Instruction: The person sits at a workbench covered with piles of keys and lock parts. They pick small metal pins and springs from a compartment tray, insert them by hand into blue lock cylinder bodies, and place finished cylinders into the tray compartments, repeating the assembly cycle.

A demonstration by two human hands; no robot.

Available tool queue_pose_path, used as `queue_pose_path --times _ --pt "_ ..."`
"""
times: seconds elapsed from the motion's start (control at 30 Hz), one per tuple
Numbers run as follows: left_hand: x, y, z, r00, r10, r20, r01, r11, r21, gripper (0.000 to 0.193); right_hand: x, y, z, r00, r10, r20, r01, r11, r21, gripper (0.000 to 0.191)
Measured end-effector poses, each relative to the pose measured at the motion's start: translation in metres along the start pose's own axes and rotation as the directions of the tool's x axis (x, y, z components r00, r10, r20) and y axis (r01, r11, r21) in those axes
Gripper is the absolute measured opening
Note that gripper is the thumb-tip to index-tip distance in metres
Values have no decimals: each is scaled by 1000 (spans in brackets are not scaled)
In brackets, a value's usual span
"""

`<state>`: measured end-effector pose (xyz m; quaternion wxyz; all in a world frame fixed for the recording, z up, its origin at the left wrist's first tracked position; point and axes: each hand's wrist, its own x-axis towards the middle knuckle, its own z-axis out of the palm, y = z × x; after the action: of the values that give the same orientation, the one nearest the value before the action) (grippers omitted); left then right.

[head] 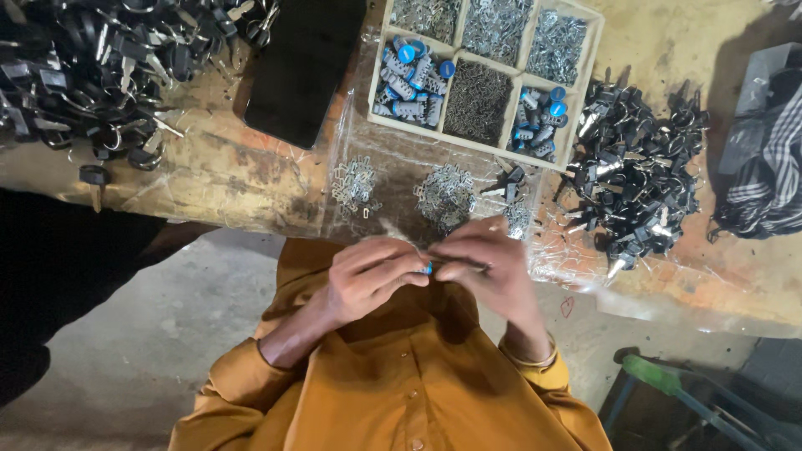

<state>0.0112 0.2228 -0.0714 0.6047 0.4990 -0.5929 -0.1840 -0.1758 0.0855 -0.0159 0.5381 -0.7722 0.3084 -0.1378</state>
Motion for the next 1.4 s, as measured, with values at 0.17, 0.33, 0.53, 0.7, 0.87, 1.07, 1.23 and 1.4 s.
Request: queue_pose_path --times 0.17,0.33,0.53,0.7,0.87,1.07,1.23,1.4 --pt "1 3 3 977 -202 -69 194 975 -104 24 14 -3 -34 947 -183 -266 -67 696 -715 31" --pt "2 12 -1 843 -533 64 487 709 -510 20 20 7 -46 935 -178 -306 -112 671 -732 25" --pt "7 15 2 722 -686 89 508 439 -741 11 -5 23 -60 858 -165 -486 320 913 255 20" --pt "15 16 9 641 -751 157 509 263 -820 43 -16 36 -31 912 -166 -376 375 711 595 21" --pt "17 19 13 615 -767 181 525 227 -821 47 -21 22 -4 964 -144 -223 200 946 255 23" --pt "16 21 11 629 -748 211 545 230 -807 42 -10 5 16 937 -290 -195 319 937 141 22" --pt "15 19 2 688 -698 198 597 389 -702 39 -8 9 19 975 -171 -139 207 929 307 19" --pt "14 14 -4 679 -680 276 639 364 -677 37 -11 12 22 959 -225 -173 261 939 226 19"
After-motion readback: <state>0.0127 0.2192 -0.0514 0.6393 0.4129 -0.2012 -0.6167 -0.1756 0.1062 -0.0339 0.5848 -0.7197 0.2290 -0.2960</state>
